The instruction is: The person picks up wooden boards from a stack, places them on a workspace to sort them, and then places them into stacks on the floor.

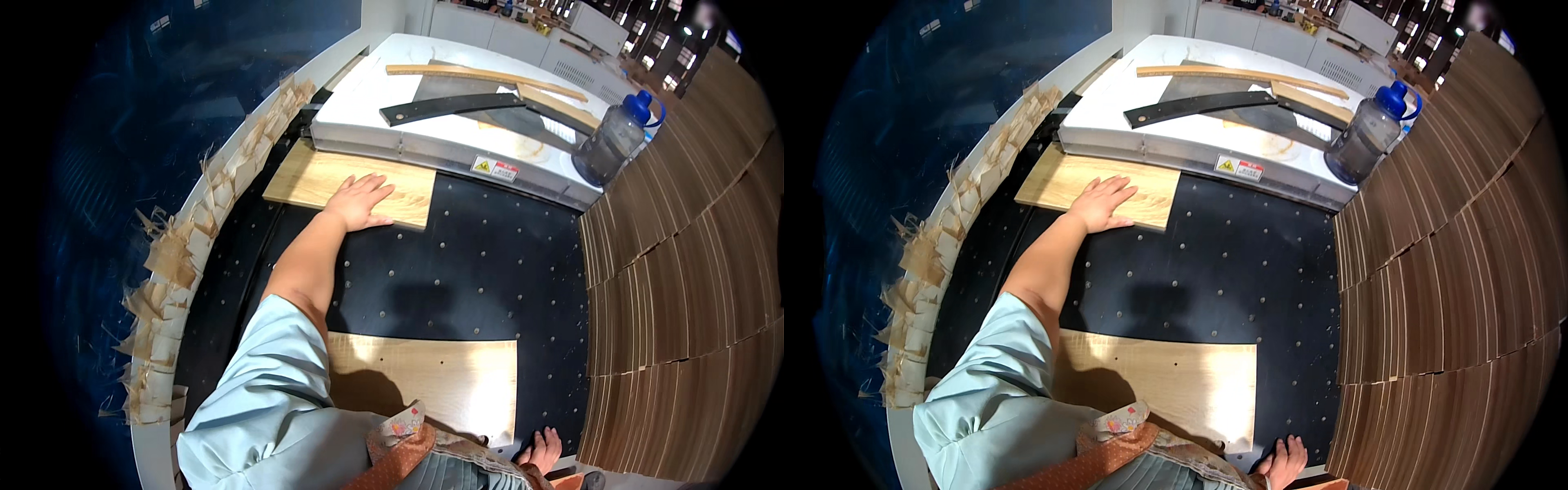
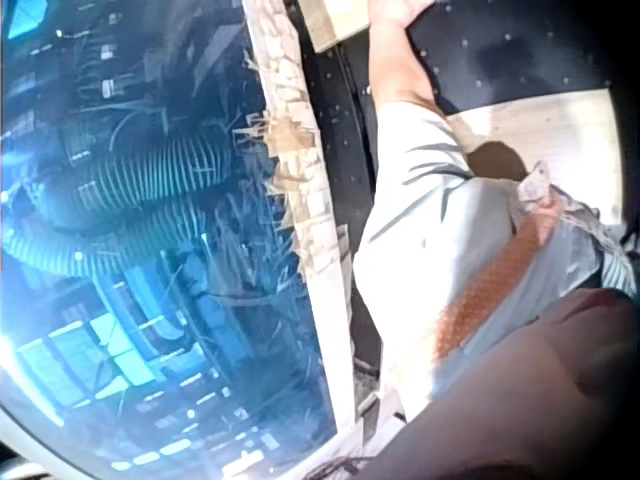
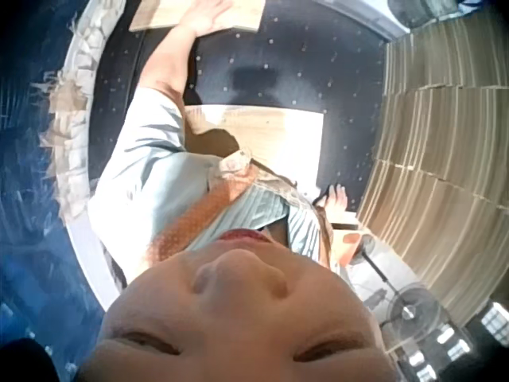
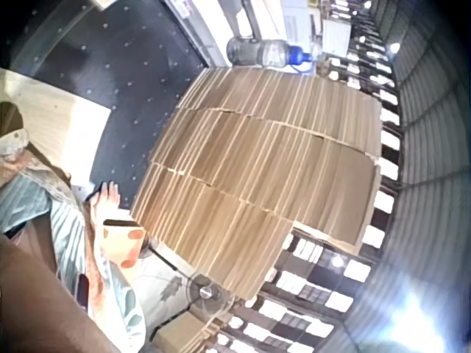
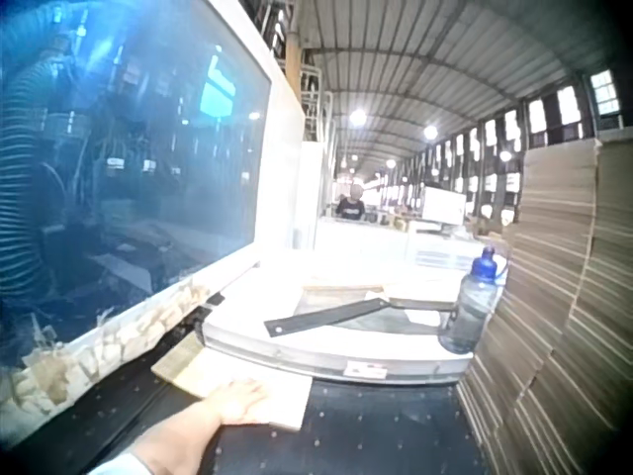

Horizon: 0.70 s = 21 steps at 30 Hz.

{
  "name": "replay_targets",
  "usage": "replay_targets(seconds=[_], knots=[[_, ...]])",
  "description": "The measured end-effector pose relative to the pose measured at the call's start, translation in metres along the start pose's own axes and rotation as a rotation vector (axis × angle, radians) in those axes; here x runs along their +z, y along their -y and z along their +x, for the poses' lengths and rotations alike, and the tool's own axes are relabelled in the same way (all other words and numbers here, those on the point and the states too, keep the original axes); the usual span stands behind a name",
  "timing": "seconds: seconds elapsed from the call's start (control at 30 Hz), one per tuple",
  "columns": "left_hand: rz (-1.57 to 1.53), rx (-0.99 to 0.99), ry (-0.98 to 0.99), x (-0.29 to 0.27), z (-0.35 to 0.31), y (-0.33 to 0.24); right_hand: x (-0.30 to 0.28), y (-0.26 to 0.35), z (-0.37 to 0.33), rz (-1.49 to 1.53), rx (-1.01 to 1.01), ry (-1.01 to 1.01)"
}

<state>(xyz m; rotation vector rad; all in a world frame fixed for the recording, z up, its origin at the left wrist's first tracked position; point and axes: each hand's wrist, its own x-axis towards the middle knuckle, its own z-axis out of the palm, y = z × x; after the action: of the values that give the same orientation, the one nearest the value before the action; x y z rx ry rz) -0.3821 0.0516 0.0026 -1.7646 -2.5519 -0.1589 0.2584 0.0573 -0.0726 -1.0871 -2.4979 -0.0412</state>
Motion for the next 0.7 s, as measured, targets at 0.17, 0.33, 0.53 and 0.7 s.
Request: replay_targets(seconds=[0.17,0.33,0.53,0.7], knots=[[0.007,0.013,0.006,0.006,-0.003,0.019,-0.001,0.010,0.008,0.020,-0.013,-0.046],[-0.045,-0.209,0.138,-0.008,-0.002,-0.009,-0.006,0.016,0.016,0.002,-0.081,-0.091],[-0.147,-0.306,0.132,0.001,-0.010,-0.097,-0.005,0.018,0.015,0.020,-0.040,-0.098],[-0.177,-0.361,0.116,0.000,-0.006,-0.080,-0.014,0.034,0.024,0.079,-0.011,-0.147]])
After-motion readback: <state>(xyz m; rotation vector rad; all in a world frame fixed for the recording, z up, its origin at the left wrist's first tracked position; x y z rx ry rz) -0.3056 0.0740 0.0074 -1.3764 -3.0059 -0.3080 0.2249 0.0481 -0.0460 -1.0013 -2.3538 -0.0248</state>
